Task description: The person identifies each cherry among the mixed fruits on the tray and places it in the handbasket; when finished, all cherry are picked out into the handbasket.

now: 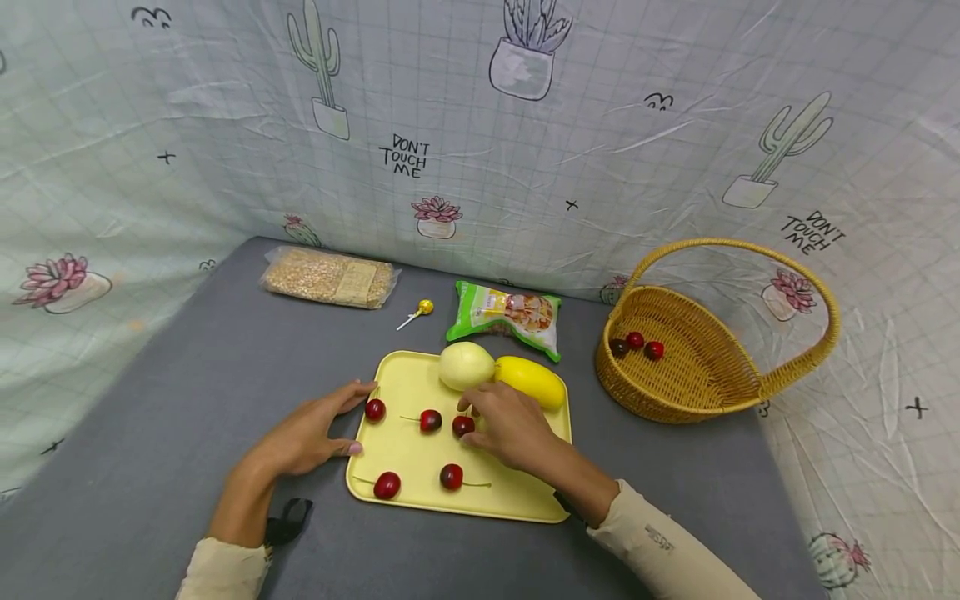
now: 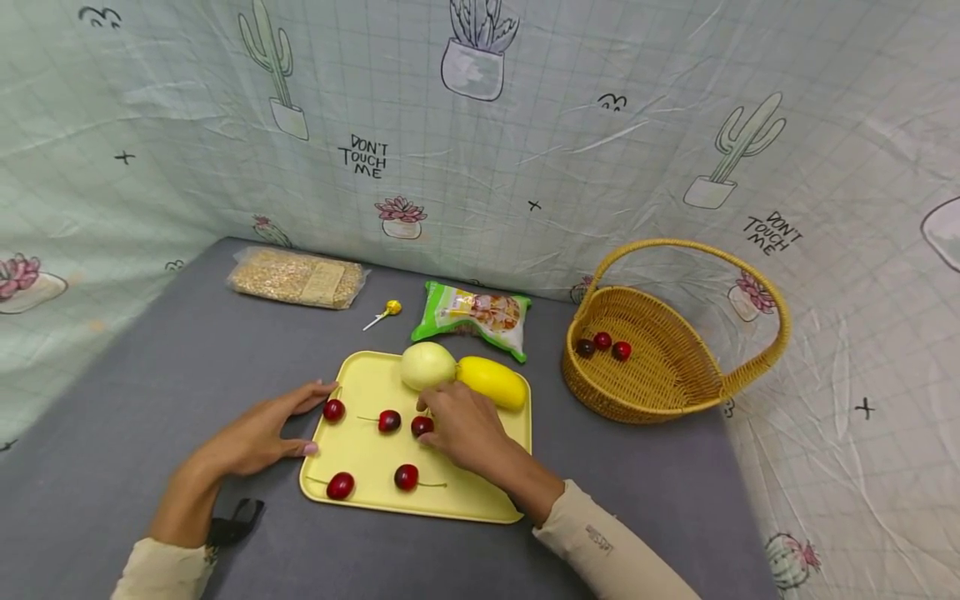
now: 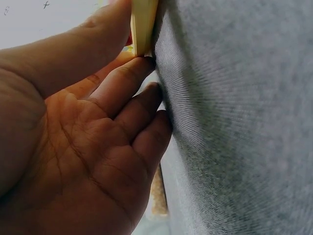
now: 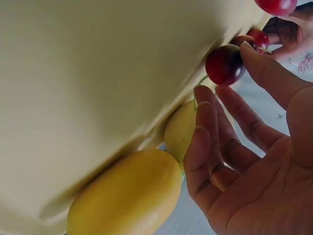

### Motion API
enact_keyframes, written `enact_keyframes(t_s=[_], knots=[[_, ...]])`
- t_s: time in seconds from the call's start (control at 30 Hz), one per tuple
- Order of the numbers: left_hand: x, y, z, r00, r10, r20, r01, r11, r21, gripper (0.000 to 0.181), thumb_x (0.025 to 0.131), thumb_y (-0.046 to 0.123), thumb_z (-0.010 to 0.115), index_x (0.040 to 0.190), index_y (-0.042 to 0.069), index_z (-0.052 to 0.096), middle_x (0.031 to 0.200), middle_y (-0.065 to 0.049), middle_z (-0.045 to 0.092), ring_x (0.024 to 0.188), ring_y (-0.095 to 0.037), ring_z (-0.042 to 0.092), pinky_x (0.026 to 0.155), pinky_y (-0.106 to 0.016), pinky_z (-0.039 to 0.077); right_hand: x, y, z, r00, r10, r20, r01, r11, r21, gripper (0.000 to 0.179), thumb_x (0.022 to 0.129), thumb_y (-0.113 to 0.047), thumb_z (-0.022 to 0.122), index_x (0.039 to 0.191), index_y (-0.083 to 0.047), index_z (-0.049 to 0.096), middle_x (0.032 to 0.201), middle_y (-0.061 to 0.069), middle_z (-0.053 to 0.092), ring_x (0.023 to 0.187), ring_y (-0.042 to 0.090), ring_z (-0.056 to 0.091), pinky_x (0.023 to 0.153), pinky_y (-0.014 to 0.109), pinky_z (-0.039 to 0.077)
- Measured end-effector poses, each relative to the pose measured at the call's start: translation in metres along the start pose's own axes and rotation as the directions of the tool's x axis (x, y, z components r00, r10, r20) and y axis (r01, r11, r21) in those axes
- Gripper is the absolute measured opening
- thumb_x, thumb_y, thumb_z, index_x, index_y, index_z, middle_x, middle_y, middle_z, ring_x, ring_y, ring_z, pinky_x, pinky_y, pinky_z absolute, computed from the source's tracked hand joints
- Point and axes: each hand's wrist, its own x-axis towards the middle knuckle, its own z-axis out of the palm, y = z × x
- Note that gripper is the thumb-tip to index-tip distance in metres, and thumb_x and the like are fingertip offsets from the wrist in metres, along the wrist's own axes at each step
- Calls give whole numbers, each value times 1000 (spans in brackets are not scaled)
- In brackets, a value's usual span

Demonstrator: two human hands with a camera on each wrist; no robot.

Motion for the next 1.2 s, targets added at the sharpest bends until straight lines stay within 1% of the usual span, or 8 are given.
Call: enact_keyframes(t_s=[0.1,0.2,0.5,0.63,0.73,0.9,1.1,1.2], knots=[[0,1,0,1000,0,-4,0,1000,-5,81,89,15,86,157,4,45,155,-24,57,151,-51,41,117,-71,37,0,1,3,1000,-10,-4,10,1000,-5,30,83,-30,94,105,-20,77,93,-4,71,90,16,62,70,29,50],[-1,2,0,1000,0,-9,0,1000,-9,80,89,15,86,157,4,46,154,-24,58,151,-52,41,117,-71,37,-1,2,3,1000,-25,-10,25,1000,-5,27,83,-28,94,103,-20,77,94,-4,71,93,17,62,72,30,50],[-1,1,1,1000,-9,-7,8,1000,-20,80,89,15,86,157,5,46,154,-23,58,152,-52,39,117,-71,37,-12,4,-9,996,-80,-29,82,995,56,29,85,-24,92,109,-21,76,107,-6,71,102,14,60,81,31,55],[-1,2,1,1000,-11,-4,11,1000,-23,80,89,16,86,157,5,46,155,-23,58,152,-51,40,116,-71,38,-17,5,-16,993,-98,-71,103,992,78,31,85,-23,92,112,-21,76,108,-8,71,101,10,59,81,29,56],[-1,3,0,1000,-12,-2,12,1000,-21,80,89,16,86,157,5,46,154,-23,58,151,-51,41,116,-71,39,-20,7,-20,984,-121,-128,134,986,97,32,85,-20,92,112,-22,76,107,-8,71,97,10,60,79,26,56],[0,3,0,1000,-10,-4,9,1000,-19,80,89,16,86,157,5,45,155,-24,57,152,-51,41,116,-71,38,-23,11,-27,953,-159,-258,192,976,107,32,82,-15,93,109,-21,75,104,-5,70,94,15,61,77,26,56],[-1,2,1,1000,-9,-5,9,1000,-18,80,89,16,86,157,5,46,155,-23,57,152,-51,41,116,-71,38,-24,17,-36,899,-188,-395,237,968,81,35,80,-13,94,109,-17,75,105,0,68,95,19,58,76,30,52],[-1,2,1,1000,-12,-3,12,1000,-16,80,89,17,86,157,6,45,155,-23,57,152,-51,40,116,-71,38,-23,22,-41,869,-193,-456,257,963,82,35,81,-12,94,110,-16,76,106,1,68,96,21,60,75,32,54]])
